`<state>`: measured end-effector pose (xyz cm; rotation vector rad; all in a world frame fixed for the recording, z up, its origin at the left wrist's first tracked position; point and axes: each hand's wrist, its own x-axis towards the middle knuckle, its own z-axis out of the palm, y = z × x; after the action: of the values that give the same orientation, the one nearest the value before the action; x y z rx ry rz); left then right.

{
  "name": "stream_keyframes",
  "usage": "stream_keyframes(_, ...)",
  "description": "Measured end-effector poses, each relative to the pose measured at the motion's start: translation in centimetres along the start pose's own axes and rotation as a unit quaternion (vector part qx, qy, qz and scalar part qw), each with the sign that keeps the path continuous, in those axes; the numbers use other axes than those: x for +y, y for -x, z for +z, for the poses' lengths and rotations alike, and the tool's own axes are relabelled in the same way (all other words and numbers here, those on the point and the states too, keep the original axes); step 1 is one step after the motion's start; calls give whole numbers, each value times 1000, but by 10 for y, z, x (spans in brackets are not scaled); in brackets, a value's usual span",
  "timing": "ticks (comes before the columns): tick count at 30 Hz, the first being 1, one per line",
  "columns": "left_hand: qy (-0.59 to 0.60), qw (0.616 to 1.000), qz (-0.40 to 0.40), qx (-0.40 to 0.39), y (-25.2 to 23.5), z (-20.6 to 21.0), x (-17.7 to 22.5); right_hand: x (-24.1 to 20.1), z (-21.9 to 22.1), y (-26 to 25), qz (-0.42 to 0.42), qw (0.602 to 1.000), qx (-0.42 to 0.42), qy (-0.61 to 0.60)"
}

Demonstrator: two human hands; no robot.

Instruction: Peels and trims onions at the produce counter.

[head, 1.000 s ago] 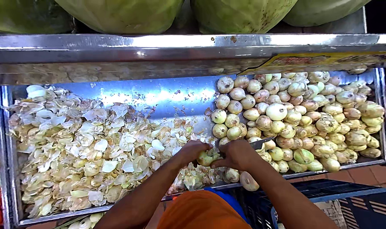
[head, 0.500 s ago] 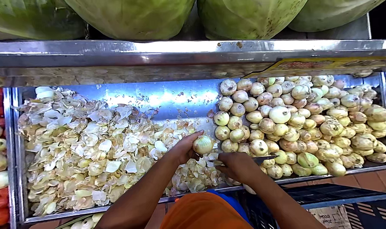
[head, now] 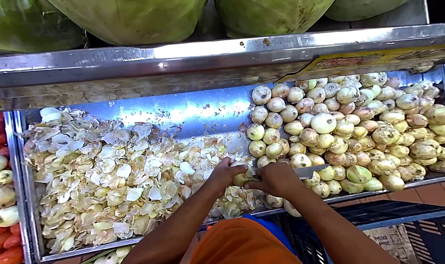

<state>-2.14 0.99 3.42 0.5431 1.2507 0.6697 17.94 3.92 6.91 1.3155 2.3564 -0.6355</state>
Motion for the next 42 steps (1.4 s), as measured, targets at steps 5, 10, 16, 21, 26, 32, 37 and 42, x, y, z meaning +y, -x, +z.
stream_keyframes(5, -67, 995, 37, 70, -2, 12, -21, 11, 21, -9, -130, 986, 88, 59)
stream_keyframes(10, -146, 981, 46, 122, -21, 15, -33, 18, 31, -11, -144, 982, 88, 86)
stream_keyframes(16, -132, 972, 28, 193, -59, 22, -44, 25, 42, -8, -141, 984, 82, 70)
stream_keyframes(21, -12, 992, -8, 125, -89, -17, -13, 1, 52, -1, -58, 997, -53, -14)
stream_keyframes(26, -37, 999, 2, 20, -56, -21, 3, 22, 31, 4, -6, 997, 2, -73)
stream_keyframes(32, -96, 995, 36, -17, -29, -15, 0, 23, 14, 7, 37, 997, 65, -5)
stream_keyframes(37, -154, 986, 56, -45, -24, -10, 4, 12, 7, 0, 17, 998, 62, -18)
stream_keyframes(42, -103, 995, -7, -12, -18, -5, 9, 12, 13, -4, -60, 994, 95, 0)
